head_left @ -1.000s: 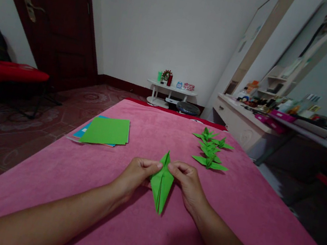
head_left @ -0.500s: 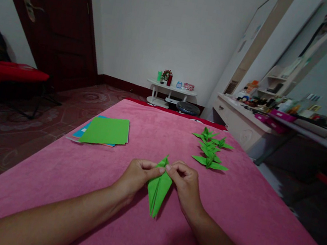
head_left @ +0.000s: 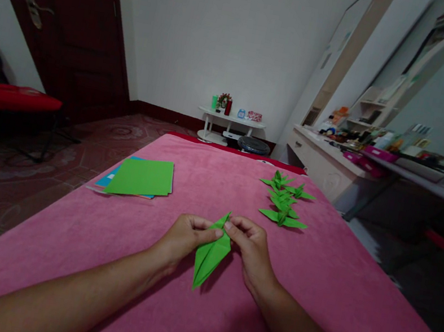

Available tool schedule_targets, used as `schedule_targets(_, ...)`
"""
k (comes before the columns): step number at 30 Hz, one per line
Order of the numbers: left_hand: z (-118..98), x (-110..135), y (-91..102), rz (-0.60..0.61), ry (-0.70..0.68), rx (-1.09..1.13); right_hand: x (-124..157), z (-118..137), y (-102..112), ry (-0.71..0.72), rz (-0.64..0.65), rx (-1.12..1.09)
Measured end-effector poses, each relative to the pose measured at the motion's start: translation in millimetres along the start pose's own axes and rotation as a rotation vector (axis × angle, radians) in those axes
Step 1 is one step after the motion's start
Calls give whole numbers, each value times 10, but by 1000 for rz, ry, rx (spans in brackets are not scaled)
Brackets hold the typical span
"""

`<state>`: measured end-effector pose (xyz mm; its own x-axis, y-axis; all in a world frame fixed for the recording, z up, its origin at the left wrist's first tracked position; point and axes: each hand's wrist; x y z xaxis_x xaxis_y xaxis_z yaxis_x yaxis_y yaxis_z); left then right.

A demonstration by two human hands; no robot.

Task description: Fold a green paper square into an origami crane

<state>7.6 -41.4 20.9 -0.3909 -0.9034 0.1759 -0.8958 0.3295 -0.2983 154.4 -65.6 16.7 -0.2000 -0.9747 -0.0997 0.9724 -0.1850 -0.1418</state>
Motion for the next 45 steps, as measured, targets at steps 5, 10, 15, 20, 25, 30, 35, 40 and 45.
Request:
schedule_targets(5, -25, -2, -10, 7, -22, -48, 21, 26, -25, 52, -32, 33)
schedule_targets(10, -50, 28, -29, 10, 0, -74, 27, 50, -39, 115, -69, 116)
schedule_targets(15, -54, 38, -37, 15, 12, -88, 25, 43, -28, 130, -92, 172)
schedule_targets(20, -49, 29, -40, 15, 24, -76, 29, 46, -39, 203, -109, 244)
schedule_targets(25, -37, 37, -36, 53, 71, -5, 30, 59, -38, 230, -103, 260)
schedule_targets(30, -23, 36, -25, 91, 82, 99, 17, 45, 9, 160, -32, 181)
schedule_targets(35, -9, 56, -42, 75, 42, 117, 18, 42, 22, 225, -44, 195)
schedule_targets(40, 4, 61, -54, 55, 19, 116, 48, 88, -2, 307, -54, 221)
schedule_targets(45, 15, 56, -63, 34, -19, 68, 74, 102, -4, 353, -103, 272)
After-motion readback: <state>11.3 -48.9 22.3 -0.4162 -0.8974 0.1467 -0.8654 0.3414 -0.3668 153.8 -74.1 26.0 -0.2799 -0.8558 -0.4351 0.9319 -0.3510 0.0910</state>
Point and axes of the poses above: each hand's wrist, its own x-axis away from the middle knuckle, its own y-axis out of the back of the hand, z = x × y, and after that the axes turned 5 degrees about -z, right-handed
